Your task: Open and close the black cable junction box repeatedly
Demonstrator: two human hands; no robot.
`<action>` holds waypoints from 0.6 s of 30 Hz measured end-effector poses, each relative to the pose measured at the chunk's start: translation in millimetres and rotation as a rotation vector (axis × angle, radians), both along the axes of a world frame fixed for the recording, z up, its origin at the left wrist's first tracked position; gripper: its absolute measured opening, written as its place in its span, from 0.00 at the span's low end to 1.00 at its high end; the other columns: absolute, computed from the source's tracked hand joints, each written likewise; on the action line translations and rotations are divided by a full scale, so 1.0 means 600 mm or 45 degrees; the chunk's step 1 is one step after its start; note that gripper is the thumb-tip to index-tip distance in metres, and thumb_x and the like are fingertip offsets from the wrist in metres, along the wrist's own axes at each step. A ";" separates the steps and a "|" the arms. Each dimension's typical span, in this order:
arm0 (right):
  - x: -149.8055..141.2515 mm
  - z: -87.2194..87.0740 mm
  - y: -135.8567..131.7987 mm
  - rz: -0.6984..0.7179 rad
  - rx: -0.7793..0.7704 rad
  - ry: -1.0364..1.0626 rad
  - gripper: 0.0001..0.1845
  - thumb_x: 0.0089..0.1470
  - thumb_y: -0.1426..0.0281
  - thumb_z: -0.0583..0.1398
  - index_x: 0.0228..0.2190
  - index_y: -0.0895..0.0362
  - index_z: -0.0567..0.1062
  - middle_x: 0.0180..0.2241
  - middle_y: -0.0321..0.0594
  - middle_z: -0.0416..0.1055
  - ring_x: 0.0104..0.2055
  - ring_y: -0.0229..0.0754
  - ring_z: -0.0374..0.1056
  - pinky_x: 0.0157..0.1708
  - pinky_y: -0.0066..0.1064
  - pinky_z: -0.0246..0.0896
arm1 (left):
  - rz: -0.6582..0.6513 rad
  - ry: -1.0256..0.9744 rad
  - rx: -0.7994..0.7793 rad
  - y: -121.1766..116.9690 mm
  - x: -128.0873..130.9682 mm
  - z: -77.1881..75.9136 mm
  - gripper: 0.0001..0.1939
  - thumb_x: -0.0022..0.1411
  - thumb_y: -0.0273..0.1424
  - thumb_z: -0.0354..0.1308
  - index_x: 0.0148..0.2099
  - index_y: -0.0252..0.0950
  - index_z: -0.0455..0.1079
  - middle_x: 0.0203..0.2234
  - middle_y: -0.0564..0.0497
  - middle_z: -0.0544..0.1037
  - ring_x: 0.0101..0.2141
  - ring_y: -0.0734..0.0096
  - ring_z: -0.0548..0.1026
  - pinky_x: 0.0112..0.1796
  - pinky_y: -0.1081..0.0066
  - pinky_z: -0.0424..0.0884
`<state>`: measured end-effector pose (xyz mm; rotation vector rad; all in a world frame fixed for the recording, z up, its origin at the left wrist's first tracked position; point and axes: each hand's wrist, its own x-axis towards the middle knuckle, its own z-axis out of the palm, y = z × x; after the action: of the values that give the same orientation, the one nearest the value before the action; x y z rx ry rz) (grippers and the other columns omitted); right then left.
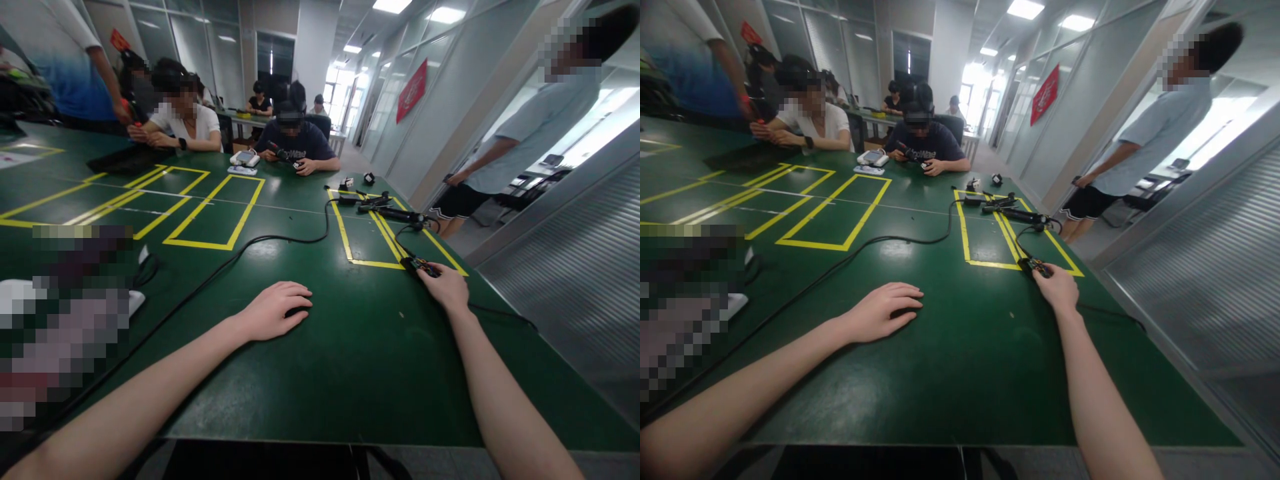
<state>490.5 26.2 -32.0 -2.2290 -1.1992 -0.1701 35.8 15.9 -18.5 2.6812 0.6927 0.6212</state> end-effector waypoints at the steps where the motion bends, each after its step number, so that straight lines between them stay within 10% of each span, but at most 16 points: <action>1: -0.004 0.000 0.001 0.011 -0.006 0.000 0.22 0.47 0.55 0.64 0.41 0.53 0.84 0.38 0.49 0.81 0.42 0.60 0.76 0.40 0.46 0.70 | -0.001 0.003 -0.003 0.000 0.000 0.000 0.12 0.72 0.33 0.57 0.52 0.39 0.78 0.56 0.46 0.80 0.58 0.58 0.75 0.61 0.54 0.69; 8: -0.120 0.009 0.000 0.343 -0.099 0.011 0.23 0.49 0.56 0.65 0.44 0.54 0.84 0.44 0.49 0.82 0.46 0.61 0.77 0.41 0.45 0.72 | 0.006 -0.011 -0.018 -0.002 -0.001 0.003 0.13 0.72 0.33 0.56 0.54 0.39 0.77 0.55 0.45 0.80 0.57 0.59 0.76 0.61 0.55 0.70; 14: -0.300 0.020 -0.057 1.163 0.010 0.117 0.17 0.56 0.65 0.64 0.47 0.53 0.81 0.43 0.44 0.81 0.42 0.49 0.78 0.41 0.38 0.73 | 0.073 -0.147 0.042 -0.012 -0.003 0.018 0.22 0.71 0.37 0.57 0.64 0.41 0.68 0.61 0.43 0.74 0.60 0.55 0.72 0.60 0.53 0.68; 18: -0.381 0.033 -0.109 1.637 -0.074 0.200 0.16 0.56 0.70 0.65 0.48 0.54 0.80 0.44 0.43 0.79 0.43 0.46 0.77 0.44 0.35 0.72 | -0.001 -0.149 0.068 -0.023 -0.007 0.029 0.16 0.65 0.44 0.63 0.47 0.37 0.74 0.43 0.44 0.80 0.44 0.58 0.77 0.47 0.60 0.73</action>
<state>261.9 -39.1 -12.3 -1.0994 -2.2504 0.5366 31.8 1.8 -0.9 2.6679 0.6523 0.8000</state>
